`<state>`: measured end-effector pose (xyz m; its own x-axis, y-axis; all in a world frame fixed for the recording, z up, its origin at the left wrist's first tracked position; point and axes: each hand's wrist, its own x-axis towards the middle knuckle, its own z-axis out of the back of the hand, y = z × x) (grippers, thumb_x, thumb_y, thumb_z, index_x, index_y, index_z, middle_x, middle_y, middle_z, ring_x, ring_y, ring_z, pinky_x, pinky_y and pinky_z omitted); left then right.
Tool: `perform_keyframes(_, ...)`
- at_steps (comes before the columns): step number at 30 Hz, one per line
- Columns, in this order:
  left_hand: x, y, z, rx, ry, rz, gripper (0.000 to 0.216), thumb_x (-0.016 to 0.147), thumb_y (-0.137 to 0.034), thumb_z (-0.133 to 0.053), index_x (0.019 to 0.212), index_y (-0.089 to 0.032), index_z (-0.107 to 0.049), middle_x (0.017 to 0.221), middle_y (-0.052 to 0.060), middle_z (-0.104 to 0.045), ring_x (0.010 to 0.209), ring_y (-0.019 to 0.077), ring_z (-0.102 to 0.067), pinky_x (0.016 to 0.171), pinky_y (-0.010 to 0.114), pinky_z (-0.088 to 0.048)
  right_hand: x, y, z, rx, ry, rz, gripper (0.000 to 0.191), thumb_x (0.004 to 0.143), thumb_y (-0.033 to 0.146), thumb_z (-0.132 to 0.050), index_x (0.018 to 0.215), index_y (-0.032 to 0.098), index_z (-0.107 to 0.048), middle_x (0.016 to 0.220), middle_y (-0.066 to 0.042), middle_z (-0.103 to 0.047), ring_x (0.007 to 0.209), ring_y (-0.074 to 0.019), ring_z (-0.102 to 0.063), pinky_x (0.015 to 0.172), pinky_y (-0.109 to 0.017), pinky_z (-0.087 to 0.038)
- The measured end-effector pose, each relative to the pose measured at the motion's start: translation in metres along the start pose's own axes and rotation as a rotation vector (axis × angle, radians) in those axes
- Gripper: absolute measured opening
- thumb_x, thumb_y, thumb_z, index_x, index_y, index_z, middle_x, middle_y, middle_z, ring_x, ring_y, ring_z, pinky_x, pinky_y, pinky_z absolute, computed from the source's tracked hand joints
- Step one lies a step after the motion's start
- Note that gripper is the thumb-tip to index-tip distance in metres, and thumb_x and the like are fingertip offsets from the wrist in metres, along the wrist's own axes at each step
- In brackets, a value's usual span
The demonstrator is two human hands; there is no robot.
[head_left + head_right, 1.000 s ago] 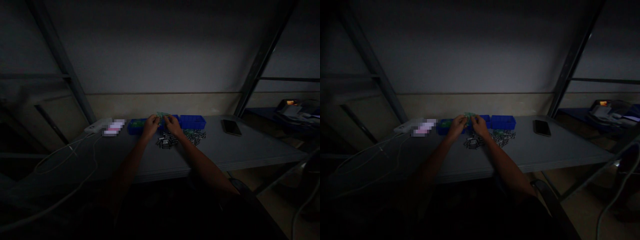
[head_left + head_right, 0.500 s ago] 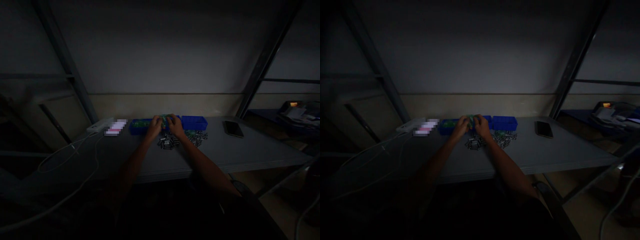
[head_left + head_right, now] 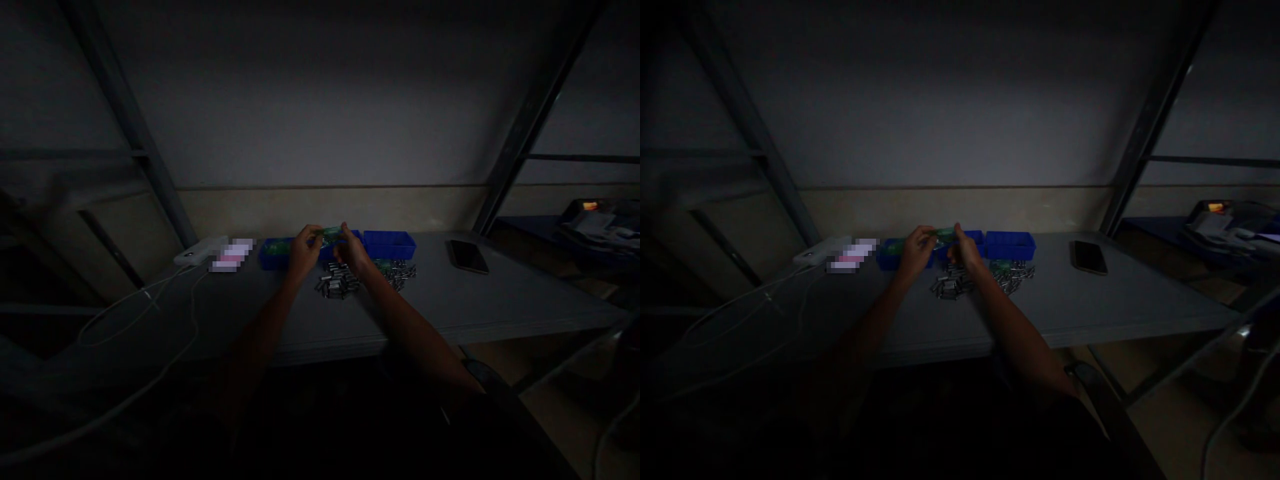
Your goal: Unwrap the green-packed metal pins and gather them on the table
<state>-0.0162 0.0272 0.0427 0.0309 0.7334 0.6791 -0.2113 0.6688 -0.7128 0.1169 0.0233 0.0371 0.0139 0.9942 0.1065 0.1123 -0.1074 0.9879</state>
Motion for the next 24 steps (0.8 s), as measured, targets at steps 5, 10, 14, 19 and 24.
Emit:
perform_keyframes(5,-0.002,-0.003,-0.001,0.022,0.076,-0.038,0.016,0.072,-0.008,-0.049,0.066,-0.018,-0.059,0.099,0.005,-0.063,0.102,0.0176,-0.057,0.088,0.030,-0.044,-0.002,0.004,0.000,0.185,-0.088,0.138,0.036,0.073,0.053,-0.056,0.083,0.018,-0.057,0.058,0.002,-0.058,0.046,-0.0104,-0.051,0.044,-0.022,-0.040)
perform_keyframes(10,0.001,-0.001,-0.001,0.123,0.018,0.002,0.021,0.066,-0.004,-0.047,0.058,-0.019,-0.061,0.090,0.004,-0.060,0.098,0.0174,-0.055,0.092,0.032,-0.040,0.003,-0.006,-0.001,0.090,-0.135,0.275,0.048,0.066,0.032,-0.064,0.110,0.021,-0.048,0.061,0.007,-0.054,0.050,-0.0098,-0.052,0.049,-0.022,-0.043)
perform_keyframes(14,0.000,0.004,-0.003,0.052,0.068,0.147,0.022,0.066,-0.008,-0.044,0.066,-0.018,-0.064,0.069,0.000,-0.058,0.071,0.0151,-0.055,0.073,0.028,-0.044,0.007,-0.011,-0.002,0.031,-0.194,0.362,0.035,0.066,0.029,-0.060,0.098,0.018,-0.052,0.069,0.004,-0.056,0.057,-0.0113,-0.053,0.055,-0.025,-0.046)
perform_keyframes(19,-0.001,0.002,-0.005,-0.079,0.064,0.328,0.018,0.066,-0.016,-0.047,0.070,-0.017,-0.065,0.056,-0.003,-0.053,0.054,0.0120,-0.049,0.053,0.022,-0.038,0.007,-0.011,-0.001,-0.101,-0.241,0.492,0.018,0.067,0.028,-0.057,0.081,0.018,-0.054,0.074,0.000,-0.057,0.067,-0.0140,-0.054,0.060,-0.026,-0.046)
perform_keyframes(24,0.000,0.001,-0.002,-0.155,0.172,0.442,0.035,0.076,-0.048,-0.052,0.065,-0.017,-0.063,0.041,-0.005,-0.037,0.039,0.0089,-0.035,0.040,0.022,-0.025,-0.001,-0.006,0.000,-0.286,-0.233,0.636,0.008,0.070,0.023,-0.052,0.076,0.019,-0.055,0.076,-0.001,-0.059,0.075,-0.0154,-0.054,0.073,-0.028,-0.044)
